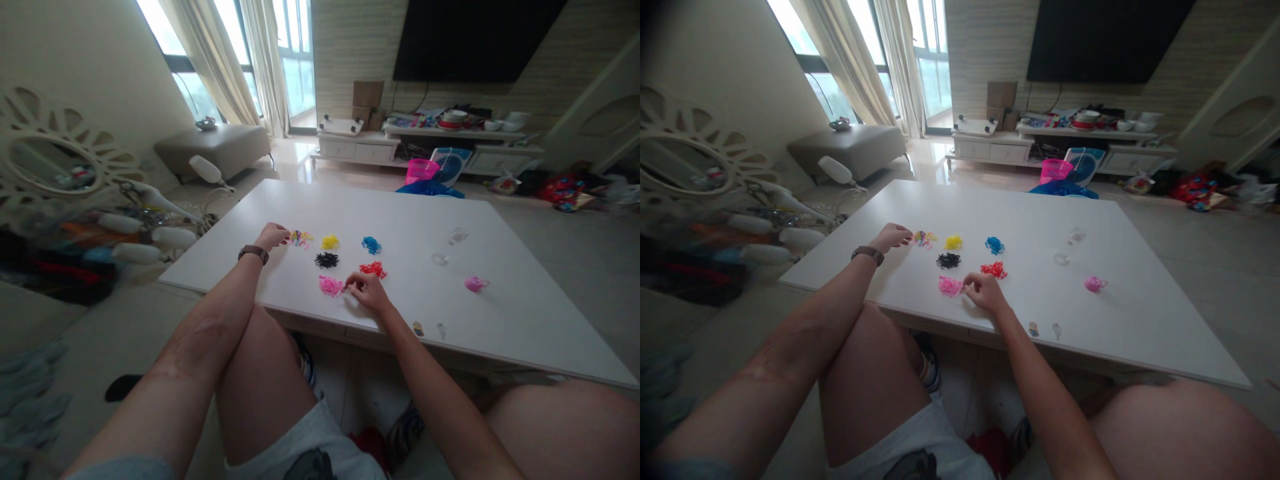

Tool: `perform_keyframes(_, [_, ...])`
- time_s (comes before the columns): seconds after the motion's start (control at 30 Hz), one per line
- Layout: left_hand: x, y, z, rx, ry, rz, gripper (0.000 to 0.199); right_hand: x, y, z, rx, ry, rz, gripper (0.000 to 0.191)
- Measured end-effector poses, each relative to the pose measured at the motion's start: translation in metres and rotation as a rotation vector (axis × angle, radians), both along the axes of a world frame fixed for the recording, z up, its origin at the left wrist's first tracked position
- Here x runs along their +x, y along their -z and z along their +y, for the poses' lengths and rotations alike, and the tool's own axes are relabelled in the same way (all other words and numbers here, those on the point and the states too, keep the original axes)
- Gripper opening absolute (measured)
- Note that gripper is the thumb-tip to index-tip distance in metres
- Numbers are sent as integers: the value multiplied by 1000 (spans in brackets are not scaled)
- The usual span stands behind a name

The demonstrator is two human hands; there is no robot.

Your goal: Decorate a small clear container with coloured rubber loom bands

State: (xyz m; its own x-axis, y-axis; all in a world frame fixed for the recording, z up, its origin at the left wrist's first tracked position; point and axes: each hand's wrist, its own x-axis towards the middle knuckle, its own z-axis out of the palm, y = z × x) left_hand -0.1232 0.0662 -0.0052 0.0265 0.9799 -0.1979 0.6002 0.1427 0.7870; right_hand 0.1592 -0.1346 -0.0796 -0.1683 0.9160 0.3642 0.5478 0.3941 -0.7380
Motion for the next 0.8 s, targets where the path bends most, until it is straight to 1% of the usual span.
perform_keyframes(0.1, [-2,2,1,1,3,4,21,0,1,1,27,26,26,8])
perform_keyframes(0.2, [-1,8,2,-18,61,1,21,1,1,3,32,34,40,7])
perform_keyframes(0.33, [4,22,6,1,184,11,24,0,3,4,36,30,49,7])
perform_keyframes(0.43, [8,33,12,58,237,120,27,0,3,4,31,27,51,9])
perform_keyframes(0.5, [13,40,14,99,228,216,27,0,3,4,30,24,54,9])
perform_keyframes(0.67, [26,53,13,164,150,382,21,0,4,5,2,22,45,10])
perform_keyframes(0.8, [32,57,13,172,110,420,19,0,4,5,-2,31,52,11])
